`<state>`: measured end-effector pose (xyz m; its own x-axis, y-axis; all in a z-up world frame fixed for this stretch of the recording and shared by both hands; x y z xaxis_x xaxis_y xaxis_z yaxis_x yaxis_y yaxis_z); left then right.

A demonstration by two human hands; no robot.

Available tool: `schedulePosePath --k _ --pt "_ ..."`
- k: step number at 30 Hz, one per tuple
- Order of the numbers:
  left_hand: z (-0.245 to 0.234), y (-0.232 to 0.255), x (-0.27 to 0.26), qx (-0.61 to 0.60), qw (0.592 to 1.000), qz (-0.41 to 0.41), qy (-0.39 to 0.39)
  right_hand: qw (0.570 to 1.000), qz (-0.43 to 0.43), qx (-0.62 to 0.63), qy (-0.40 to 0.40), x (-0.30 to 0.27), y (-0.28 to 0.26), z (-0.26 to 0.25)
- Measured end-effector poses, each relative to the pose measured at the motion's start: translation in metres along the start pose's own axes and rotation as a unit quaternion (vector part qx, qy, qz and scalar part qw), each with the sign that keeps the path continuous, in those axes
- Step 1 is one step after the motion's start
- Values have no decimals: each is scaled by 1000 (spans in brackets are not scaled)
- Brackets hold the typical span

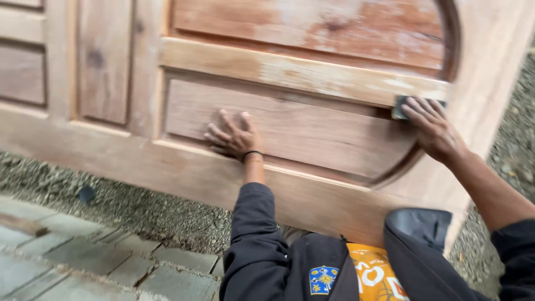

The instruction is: Sanding the surface of a wooden door using a sanding block

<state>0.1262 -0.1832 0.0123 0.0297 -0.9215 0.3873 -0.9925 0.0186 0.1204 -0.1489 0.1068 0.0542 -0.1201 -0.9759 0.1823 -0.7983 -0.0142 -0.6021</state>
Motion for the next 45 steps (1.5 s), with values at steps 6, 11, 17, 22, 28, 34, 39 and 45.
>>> schedulePosePath --k 6,11,17,22,28,34,39,45 --pt "-10 2 2 8 1000 22 13 999 -19 -40 30 109 -29 67" --pt "21 -2 9 -74 939 90 -325 988 -115 -45 90 277 -89 154" --pt "30 -63 135 -121 985 88 -86 990 -119 -39 66 424 -118 262" --pt "86 -109 233 -68 993 89 -36 991 -114 6 73 324 -126 171" --pt "113 -104 238 41 980 77 -177 993 -52 -88 63 237 -88 142" --pt "101 -102 241 16 987 68 -143 987 -127 -4 98 401 -152 218" --pt "102 -107 240 -6 986 47 -161 986 -123 -60 96 430 -153 246" --pt "95 -107 243 -5 992 40 -123 998 -34 47 9 301 -131 164"
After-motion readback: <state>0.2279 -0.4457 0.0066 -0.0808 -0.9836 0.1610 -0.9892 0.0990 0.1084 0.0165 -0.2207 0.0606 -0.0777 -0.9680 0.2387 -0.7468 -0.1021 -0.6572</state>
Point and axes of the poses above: each hand's wrist, its own x-axis towards the middle knuckle, its own z-axis out of the palm, y = z × x, the point moved 10 cm from there along x, towards the middle knuckle, and after that the axes turned 7 degrees about x, right-handed, at the moved point
